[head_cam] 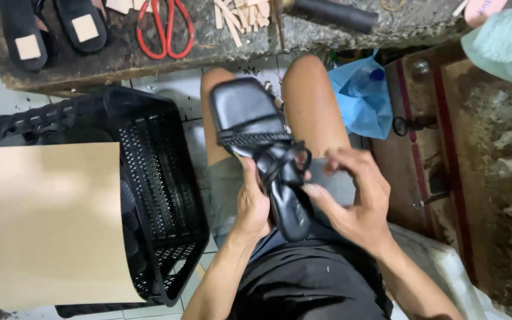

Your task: Assembling sandals by attaching soles and straps using a hammer and manual positioning at a workbench.

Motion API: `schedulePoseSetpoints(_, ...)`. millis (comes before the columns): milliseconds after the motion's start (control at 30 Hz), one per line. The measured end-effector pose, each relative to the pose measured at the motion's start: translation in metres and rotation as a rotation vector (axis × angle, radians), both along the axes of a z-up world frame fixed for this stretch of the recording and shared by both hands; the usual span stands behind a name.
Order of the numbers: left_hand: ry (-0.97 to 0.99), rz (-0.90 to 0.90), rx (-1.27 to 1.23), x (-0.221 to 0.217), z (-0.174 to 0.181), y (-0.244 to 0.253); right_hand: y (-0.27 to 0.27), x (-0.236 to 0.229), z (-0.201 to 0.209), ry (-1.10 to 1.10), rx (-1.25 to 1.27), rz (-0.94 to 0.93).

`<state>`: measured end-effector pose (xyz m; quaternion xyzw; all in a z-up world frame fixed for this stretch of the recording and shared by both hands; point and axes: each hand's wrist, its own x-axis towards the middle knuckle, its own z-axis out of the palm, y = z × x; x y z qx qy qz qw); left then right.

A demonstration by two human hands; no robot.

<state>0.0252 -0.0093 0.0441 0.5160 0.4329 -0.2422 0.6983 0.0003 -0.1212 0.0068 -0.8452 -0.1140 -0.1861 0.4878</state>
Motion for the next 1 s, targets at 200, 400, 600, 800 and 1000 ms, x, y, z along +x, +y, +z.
schedulePoseSetpoints(200,-0.688,0.128,-0.549,-0.028,-0.072,0.024,-0.007,-0.021,-0.028,0.483,0.433,0.14)
schedulePoseSetpoints(400,-0.994,-0.315,-0.234,-0.018,-0.028,0.038,-0.012,-0.022,-0.015,0.575,0.801,0.308)
schedulePoseSetpoints(600,-1.027,-0.307,-0.129,-0.02,-0.028,0.039,-0.012,-0.022,-0.014,0.598,0.832,0.355)
schedulePoseSetpoints(800,-0.973,-0.296,-0.19,-0.017,-0.024,0.036,-0.009,-0.022,-0.013,0.573,0.816,0.362)
schedulePoseSetpoints(1000,-0.557,-0.191,-0.069,-0.021,-0.038,0.029,0.0,-0.026,-0.008,0.138,-0.056,0.073)
